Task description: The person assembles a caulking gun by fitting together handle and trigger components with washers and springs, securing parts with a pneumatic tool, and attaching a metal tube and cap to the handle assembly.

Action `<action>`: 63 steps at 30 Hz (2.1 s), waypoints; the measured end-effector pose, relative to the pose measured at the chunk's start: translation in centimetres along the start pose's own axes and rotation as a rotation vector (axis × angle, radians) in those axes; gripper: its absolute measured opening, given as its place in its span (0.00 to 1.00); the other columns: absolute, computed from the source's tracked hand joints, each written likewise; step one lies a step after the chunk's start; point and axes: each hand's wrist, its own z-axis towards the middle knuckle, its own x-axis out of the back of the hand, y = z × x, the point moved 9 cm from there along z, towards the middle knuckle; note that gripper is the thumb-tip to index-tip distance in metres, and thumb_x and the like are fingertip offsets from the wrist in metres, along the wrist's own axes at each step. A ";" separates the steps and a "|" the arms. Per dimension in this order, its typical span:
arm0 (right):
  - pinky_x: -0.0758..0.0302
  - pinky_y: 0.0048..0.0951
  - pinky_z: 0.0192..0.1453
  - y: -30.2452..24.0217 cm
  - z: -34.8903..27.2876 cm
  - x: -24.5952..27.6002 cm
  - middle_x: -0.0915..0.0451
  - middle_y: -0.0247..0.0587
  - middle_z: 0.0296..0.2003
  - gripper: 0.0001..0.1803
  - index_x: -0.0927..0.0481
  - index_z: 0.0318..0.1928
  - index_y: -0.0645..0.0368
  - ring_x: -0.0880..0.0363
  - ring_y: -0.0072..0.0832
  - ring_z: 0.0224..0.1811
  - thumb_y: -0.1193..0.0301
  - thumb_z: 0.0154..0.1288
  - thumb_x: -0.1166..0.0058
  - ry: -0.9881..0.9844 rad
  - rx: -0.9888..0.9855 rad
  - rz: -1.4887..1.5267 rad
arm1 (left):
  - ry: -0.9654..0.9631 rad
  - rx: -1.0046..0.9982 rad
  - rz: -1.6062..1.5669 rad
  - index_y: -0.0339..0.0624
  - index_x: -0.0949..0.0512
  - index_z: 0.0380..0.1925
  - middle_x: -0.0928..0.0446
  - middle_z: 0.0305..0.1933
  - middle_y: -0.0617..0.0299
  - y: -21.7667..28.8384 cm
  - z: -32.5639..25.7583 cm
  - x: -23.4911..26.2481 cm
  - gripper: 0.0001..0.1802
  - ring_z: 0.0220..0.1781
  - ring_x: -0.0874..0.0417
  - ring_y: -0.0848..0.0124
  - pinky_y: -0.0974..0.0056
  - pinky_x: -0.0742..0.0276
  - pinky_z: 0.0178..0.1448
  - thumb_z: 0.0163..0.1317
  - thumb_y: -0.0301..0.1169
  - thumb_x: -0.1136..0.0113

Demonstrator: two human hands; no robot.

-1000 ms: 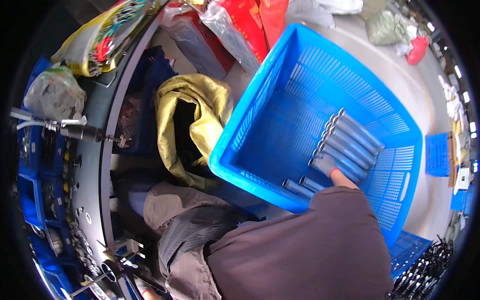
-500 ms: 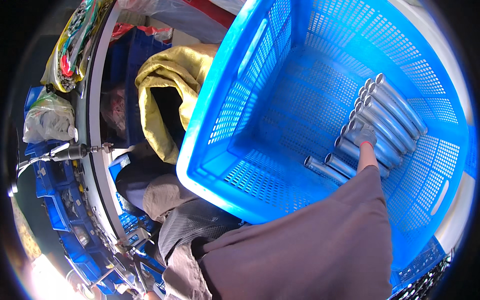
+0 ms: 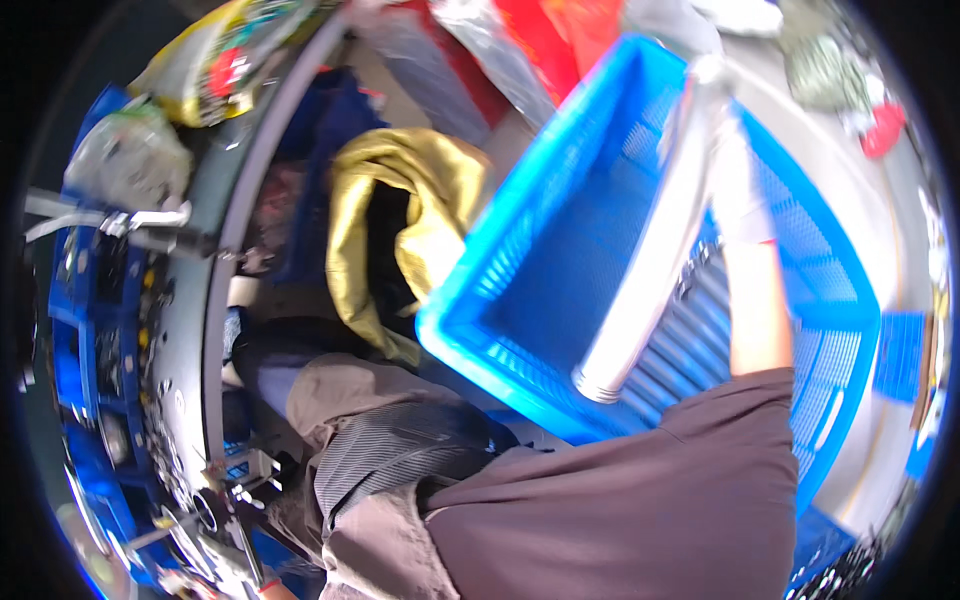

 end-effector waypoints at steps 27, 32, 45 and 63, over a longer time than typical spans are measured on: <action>0.24 0.29 0.48 16.3 -9.1 -80.0 0.22 0.39 0.38 0.26 0.27 0.49 0.64 0.21 0.27 0.41 0.77 0.45 0.38 -1.172 -0.116 -0.187 | -0.053 -0.139 -0.399 0.42 0.24 0.50 0.29 0.57 0.48 5.0 0.2 -4.4 0.44 0.65 0.33 0.49 0.48 0.42 0.70 0.28 0.48 0.21; 0.23 0.30 0.48 21.1 -9.3 -77.3 0.22 0.41 0.38 0.23 0.29 0.49 0.65 0.21 0.28 0.41 0.75 0.50 0.43 -1.030 -0.231 -0.088 | -0.075 -0.126 -0.581 0.37 0.22 0.49 0.27 0.56 0.48 6.0 1.0 -3.2 0.42 0.62 0.30 0.50 0.50 0.37 0.68 0.29 0.45 0.22; 0.24 0.30 0.44 9.6 -13.8 -78.8 0.23 0.39 0.32 0.17 0.23 0.38 0.62 0.24 0.26 0.37 0.63 0.57 0.34 -1.394 -0.396 0.605 | -1.030 0.163 -1.311 0.34 0.29 0.54 0.23 0.48 0.63 13.4 -0.2 3.7 0.45 0.51 0.24 0.71 0.63 0.28 0.57 0.24 0.18 0.28; 0.23 0.41 0.41 27.1 7.8 -39.7 0.17 0.43 0.27 0.15 0.16 0.35 0.54 0.16 0.38 0.36 0.57 0.59 0.47 -1.029 -0.094 -1.770 | -0.068 -0.169 0.043 0.36 0.29 0.58 0.25 0.43 0.61 4.7 -3.9 8.4 0.39 0.42 0.23 0.69 0.64 0.25 0.48 0.42 0.23 0.22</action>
